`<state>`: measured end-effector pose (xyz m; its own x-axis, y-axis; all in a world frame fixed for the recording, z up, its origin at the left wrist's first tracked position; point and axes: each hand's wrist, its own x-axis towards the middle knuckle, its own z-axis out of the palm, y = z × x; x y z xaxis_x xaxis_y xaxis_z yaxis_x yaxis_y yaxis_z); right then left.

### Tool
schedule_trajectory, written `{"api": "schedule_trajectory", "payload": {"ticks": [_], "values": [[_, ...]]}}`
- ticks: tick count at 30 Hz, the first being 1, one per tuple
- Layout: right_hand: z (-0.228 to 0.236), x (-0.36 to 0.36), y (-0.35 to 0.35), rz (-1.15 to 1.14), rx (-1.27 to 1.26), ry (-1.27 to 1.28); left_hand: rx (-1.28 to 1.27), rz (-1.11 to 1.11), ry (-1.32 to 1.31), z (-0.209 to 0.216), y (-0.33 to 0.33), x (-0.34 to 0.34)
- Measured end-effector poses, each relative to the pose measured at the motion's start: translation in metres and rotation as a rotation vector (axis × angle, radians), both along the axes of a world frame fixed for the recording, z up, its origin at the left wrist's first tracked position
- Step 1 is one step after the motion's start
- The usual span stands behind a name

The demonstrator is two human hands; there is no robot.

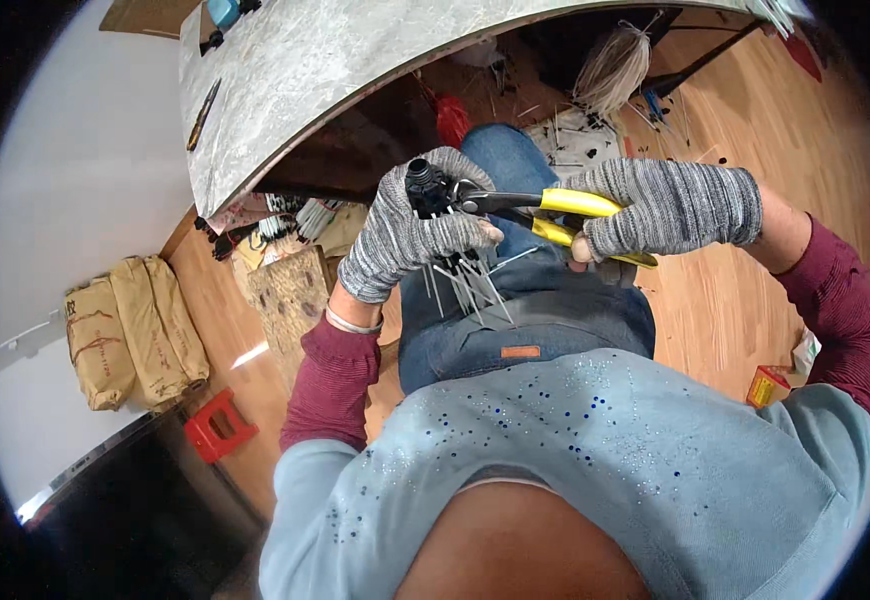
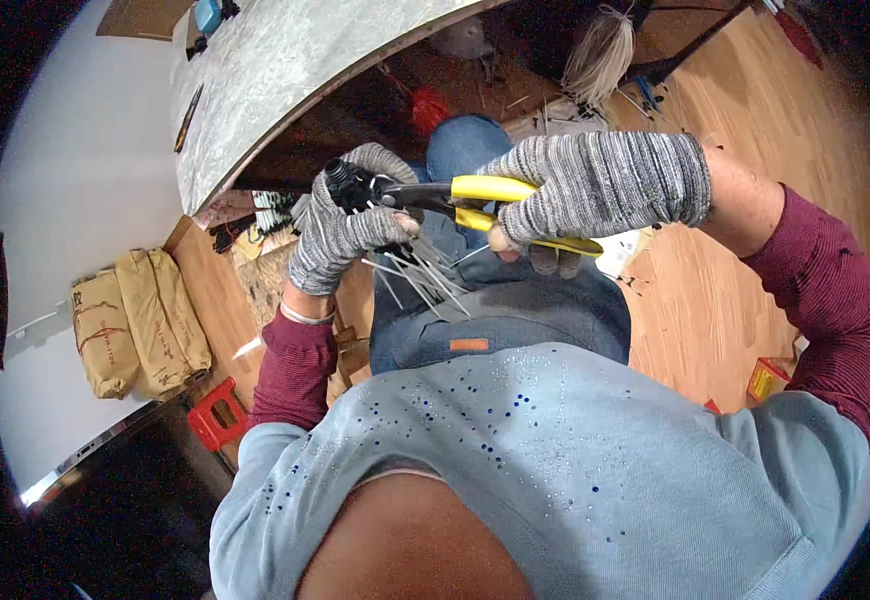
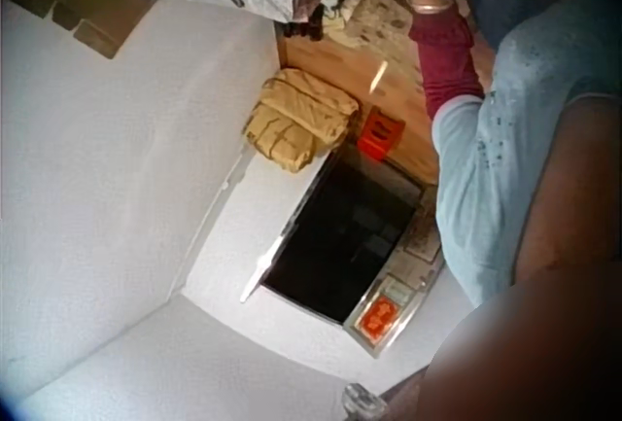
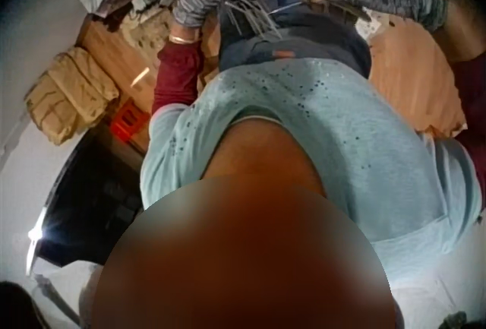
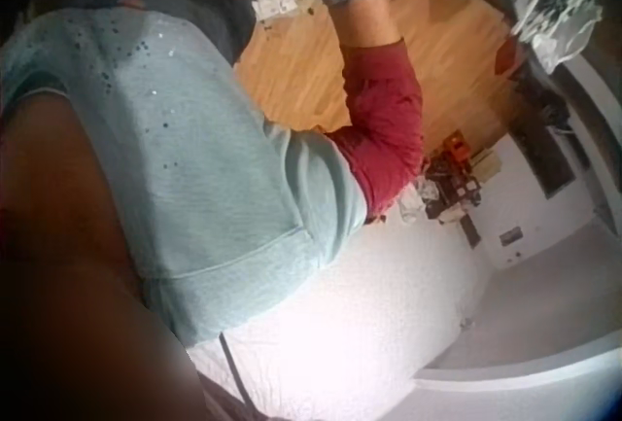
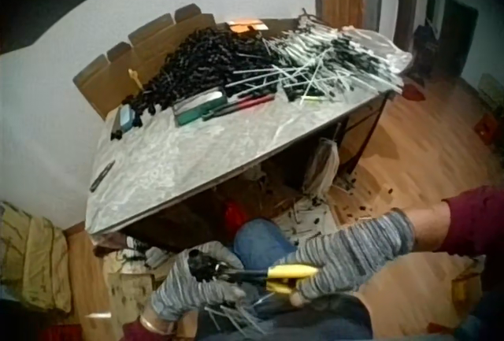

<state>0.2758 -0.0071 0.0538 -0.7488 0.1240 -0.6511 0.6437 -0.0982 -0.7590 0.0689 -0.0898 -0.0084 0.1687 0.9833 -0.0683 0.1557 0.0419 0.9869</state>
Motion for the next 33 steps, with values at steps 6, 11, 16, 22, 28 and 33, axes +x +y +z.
{"api": "schedule_trajectory", "payload": {"ticks": [6,11,16,22,28,33], "values": [[-0.012,0.003,-0.007,-0.107,-0.214,0.045,-0.021,-0.002,0.015,-0.001,0.002,-0.001],[-0.017,0.002,-0.008,-0.176,-0.321,0.153,-0.012,0.096,-0.023,-0.001,0.001,-0.001],[-0.012,0.002,-0.009,-0.139,-0.374,0.089,-0.013,0.011,-0.034,-0.001,0.001,-0.001],[-0.007,0.001,-0.010,-0.144,-0.269,0.121,-0.001,0.013,0.015,-0.004,0.002,-0.001],[-0.006,0.001,-0.011,-0.150,-0.220,0.082,0.023,0.003,0.039,-0.003,0.002,0.000],[-0.012,-0.002,-0.023,-0.147,-0.156,0.102,-0.049,0.029,-0.020,-0.001,0.000,0.002]]}}
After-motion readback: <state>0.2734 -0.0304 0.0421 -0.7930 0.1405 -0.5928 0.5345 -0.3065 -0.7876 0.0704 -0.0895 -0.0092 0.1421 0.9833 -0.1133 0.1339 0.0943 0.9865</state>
